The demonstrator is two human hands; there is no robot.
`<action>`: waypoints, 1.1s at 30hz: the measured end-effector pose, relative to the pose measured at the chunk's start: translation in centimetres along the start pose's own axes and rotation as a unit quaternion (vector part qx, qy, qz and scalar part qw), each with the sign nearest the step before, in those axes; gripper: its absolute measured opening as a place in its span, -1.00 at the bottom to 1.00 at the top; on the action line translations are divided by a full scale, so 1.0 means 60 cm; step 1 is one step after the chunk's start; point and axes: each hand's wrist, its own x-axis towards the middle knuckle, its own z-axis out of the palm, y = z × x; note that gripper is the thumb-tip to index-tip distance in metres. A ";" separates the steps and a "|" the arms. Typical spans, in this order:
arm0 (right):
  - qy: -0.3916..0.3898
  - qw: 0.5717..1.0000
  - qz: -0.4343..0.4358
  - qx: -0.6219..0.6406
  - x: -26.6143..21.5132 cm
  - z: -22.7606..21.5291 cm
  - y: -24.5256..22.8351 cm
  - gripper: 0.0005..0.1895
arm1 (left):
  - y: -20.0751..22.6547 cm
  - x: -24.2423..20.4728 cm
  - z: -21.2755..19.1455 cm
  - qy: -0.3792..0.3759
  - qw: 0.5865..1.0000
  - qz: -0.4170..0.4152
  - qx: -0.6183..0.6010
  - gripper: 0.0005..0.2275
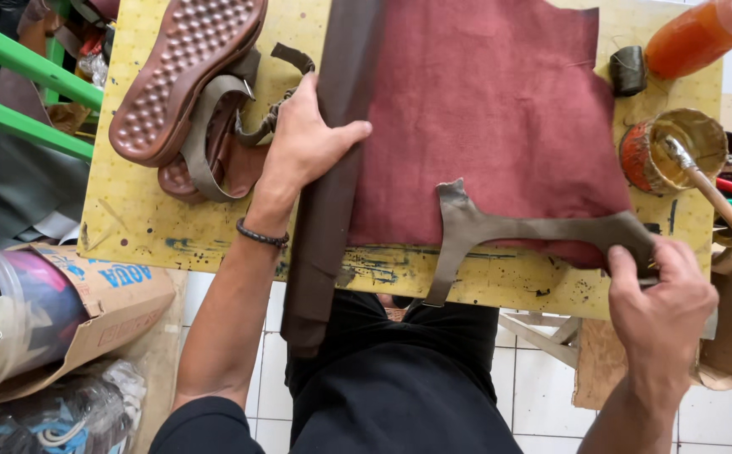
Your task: The person positions a sandal strap on a workbench, then uses a utility knife to trim excess material from the strap ends and around the metal buckle. The person repeatedly adjusts the strap and cuts small sections to refine the fit.
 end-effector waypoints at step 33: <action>-0.107 0.991 -0.008 -0.076 0.013 0.051 0.022 -0.67 | 0.001 -0.102 -0.122 0.094 0.980 0.174 -0.020 -0.43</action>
